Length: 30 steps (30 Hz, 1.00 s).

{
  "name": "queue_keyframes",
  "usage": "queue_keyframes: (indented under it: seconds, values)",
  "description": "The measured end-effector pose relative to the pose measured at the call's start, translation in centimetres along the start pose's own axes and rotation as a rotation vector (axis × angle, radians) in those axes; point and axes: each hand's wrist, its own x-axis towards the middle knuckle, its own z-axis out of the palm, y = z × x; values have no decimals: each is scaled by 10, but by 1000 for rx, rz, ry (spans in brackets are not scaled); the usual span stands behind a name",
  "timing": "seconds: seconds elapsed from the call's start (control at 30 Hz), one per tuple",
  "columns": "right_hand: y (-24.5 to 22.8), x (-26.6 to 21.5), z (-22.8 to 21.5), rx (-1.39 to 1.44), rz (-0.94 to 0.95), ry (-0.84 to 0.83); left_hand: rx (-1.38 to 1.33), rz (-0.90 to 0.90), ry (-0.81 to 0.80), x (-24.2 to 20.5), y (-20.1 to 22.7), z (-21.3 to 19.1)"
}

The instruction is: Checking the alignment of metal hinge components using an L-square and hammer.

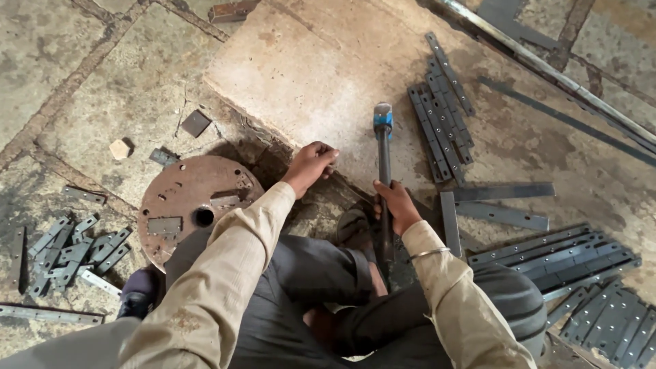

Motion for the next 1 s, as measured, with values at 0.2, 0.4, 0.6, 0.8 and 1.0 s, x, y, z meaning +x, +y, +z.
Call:
queue_keyframes:
  seconds: [0.2,0.4,0.6,0.8,1.0]
  values:
    - [-7,-8,2,3,19,24,55,-10,3,-4,6,1]
    - [2,-2,-4,41,-5,4,37,53,11,3,-3,0]
    - [2,-2,-3,55,-12,-1,68,84,36,2,3,4]
    - [54,30,-20,45,56,88,-76,151,40,3,20,6]
    - [98,44,-42,-309,-266,346,-117,189,72,-25,72,7]
